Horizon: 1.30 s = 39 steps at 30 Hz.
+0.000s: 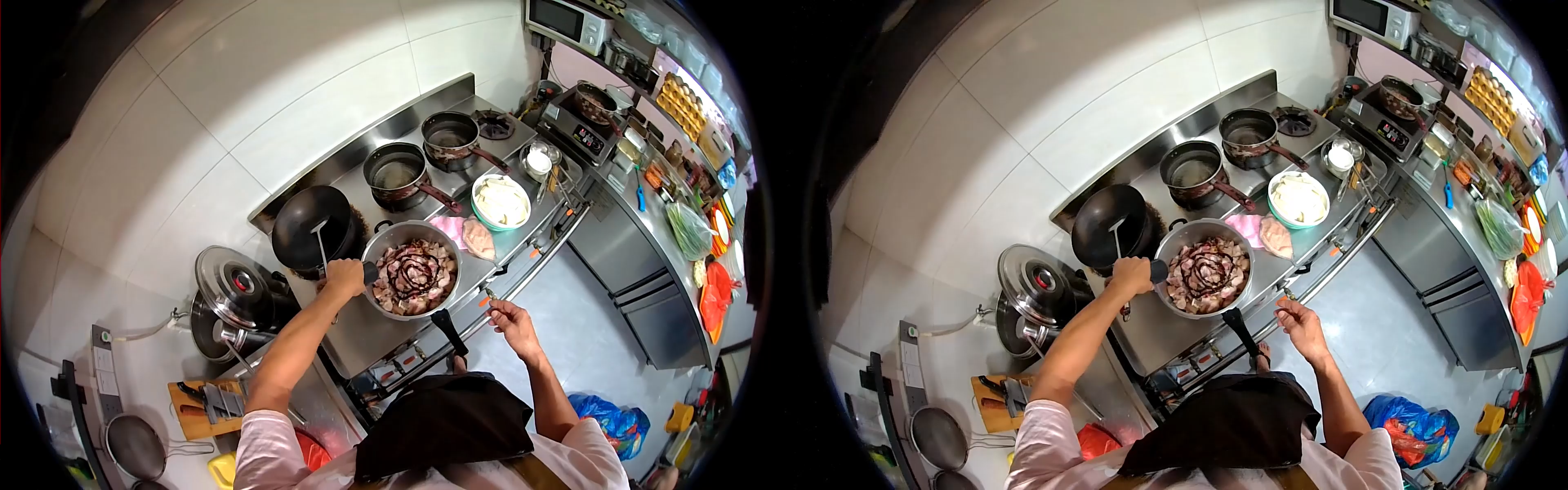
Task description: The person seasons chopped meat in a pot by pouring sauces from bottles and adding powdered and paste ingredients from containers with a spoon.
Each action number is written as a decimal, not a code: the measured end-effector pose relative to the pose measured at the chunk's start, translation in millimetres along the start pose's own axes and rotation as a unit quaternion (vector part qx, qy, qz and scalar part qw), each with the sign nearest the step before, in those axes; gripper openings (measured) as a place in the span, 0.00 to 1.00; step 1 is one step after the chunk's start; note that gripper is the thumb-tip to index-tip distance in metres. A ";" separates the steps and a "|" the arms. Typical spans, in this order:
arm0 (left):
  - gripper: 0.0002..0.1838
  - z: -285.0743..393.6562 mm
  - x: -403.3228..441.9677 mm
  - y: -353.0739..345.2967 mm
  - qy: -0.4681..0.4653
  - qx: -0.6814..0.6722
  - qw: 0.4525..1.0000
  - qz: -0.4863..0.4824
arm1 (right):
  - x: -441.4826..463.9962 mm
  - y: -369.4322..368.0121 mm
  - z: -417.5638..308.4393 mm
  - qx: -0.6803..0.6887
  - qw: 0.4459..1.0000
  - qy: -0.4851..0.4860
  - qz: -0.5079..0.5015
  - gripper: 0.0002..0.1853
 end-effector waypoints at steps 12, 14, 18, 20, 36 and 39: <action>0.25 37.4 -33.6 30.6 -0.123 0.041 0.976 -0.175 | 8.7 -2.6 2.3 0.003 1.000 -0.002 -0.003 0.19; 0.26 49.9 -25.1 29.0 -0.133 0.031 0.978 -0.157 | 9.0 -1.6 1.6 0.003 1.000 0.003 -0.006 0.19; 0.20 66.9 -7.3 35.3 -0.136 0.003 0.987 -0.086 | 5.7 2.5 -2.3 0.008 1.000 0.003 -0.004 0.19; 0.14 72.4 3.2 39.0 -0.119 -0.021 0.992 -0.046 | 3.6 4.7 -3.4 0.009 1.000 0.006 0.004 0.19; 0.13 48.0 -2.8 53.8 -0.087 0.043 0.994 -0.058 | 8.0 11.2 7.8 0.006 1.000 0.004 0.009 0.18; 0.14 55.0 2.8 47.8 -0.076 0.009 0.996 -0.039 | 10.9 6.3 3.7 -0.010 1.000 -0.007 0.007 0.19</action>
Point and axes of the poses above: each hand's wrist, its own x-axis towards the middle knuckle, its own y-axis out of the back of the hand, z = x × y, the point moved 3 cm from there along x, towards the middle knuckle, and after that the axes turned 7 degrees about x, right-handed, at the moved point
